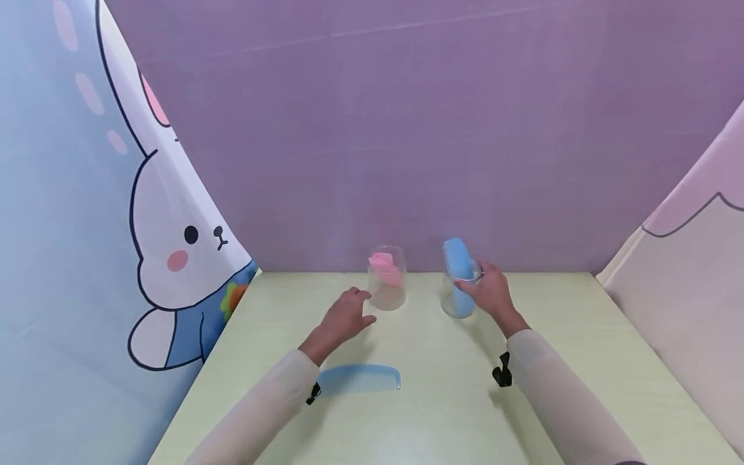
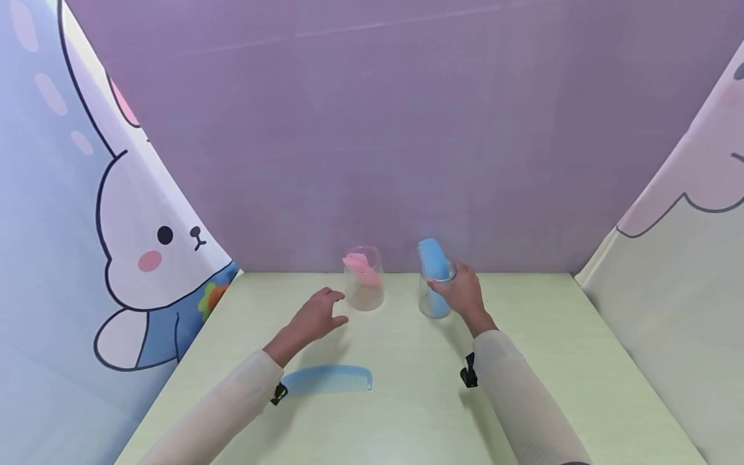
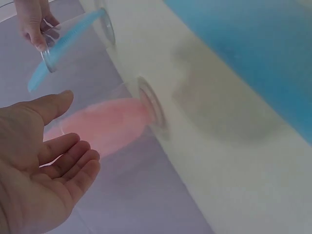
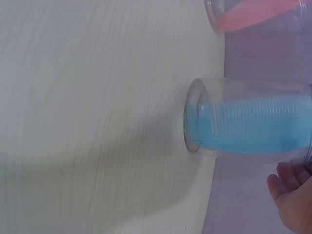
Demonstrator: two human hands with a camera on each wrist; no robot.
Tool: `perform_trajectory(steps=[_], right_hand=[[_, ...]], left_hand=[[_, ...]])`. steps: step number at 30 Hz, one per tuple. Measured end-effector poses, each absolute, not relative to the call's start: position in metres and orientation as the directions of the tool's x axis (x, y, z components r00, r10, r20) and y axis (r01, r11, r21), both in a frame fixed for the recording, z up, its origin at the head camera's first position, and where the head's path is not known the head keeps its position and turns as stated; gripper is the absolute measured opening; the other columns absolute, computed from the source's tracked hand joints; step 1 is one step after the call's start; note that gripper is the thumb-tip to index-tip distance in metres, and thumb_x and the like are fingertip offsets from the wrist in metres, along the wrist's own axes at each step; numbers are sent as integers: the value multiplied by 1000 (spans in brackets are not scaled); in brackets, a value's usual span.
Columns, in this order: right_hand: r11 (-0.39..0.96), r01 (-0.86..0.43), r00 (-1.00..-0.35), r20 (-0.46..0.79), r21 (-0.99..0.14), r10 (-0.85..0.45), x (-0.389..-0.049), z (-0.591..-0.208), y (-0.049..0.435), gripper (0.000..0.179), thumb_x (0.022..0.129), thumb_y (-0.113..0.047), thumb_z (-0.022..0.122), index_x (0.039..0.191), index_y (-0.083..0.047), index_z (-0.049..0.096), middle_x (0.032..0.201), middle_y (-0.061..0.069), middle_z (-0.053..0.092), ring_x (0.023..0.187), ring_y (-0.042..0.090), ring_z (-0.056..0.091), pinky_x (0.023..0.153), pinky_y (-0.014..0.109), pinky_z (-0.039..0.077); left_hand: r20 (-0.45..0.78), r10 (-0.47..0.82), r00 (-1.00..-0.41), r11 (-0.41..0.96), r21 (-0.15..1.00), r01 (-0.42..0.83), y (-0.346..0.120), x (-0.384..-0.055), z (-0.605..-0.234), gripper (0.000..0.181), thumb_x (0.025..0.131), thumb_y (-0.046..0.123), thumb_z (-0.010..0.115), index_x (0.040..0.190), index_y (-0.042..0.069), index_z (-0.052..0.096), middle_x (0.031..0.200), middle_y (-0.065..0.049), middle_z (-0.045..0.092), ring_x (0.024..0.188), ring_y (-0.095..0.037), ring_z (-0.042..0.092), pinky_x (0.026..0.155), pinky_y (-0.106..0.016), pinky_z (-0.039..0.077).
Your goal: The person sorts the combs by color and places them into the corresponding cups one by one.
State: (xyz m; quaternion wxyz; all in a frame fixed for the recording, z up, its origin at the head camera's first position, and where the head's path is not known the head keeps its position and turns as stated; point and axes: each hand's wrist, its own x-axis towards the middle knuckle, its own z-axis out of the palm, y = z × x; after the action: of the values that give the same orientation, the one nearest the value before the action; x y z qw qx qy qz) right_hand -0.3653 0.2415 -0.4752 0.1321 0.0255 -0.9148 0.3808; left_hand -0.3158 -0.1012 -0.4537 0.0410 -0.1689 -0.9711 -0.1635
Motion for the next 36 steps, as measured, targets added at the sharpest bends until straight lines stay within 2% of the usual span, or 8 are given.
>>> perform_trajectory(steps=[9, 17, 36], right_hand=[[705, -148, -965, 257, -693, 51, -365, -473, 241, 84, 89, -44, 76, 148, 6, 44, 140, 30, 55, 126, 48, 56, 102, 64, 49], [702, -165, -961, 272, -693, 43, -365, -475, 242, 83, 89, -43, 76, 147, 7, 44, 139, 31, 56, 124, 48, 57, 101, 64, 49], [702, -145, -967, 251, -697, 49, -361, -473, 240, 86, 89, -45, 76, 148, 7, 42, 141, 31, 53, 127, 49, 54, 103, 66, 47]], left_hand=[[13, 281, -960, 906, 327, 270, -131, -300, -467, 57, 88, 29, 81, 134, 2, 62, 130, -17, 64, 119, -31, 63, 102, -45, 54], [-9, 299, -954, 912, 298, 283, -151, -285, -480, 58, 86, 31, 82, 131, 0, 63, 124, -16, 65, 115, -31, 64, 100, -45, 54], [-93, 239, -967, 931, 306, 201, -187, -259, -503, 57, 80, 31, 88, 123, 0, 67, 112, -12, 67, 101, -24, 63, 96, -45, 55]])
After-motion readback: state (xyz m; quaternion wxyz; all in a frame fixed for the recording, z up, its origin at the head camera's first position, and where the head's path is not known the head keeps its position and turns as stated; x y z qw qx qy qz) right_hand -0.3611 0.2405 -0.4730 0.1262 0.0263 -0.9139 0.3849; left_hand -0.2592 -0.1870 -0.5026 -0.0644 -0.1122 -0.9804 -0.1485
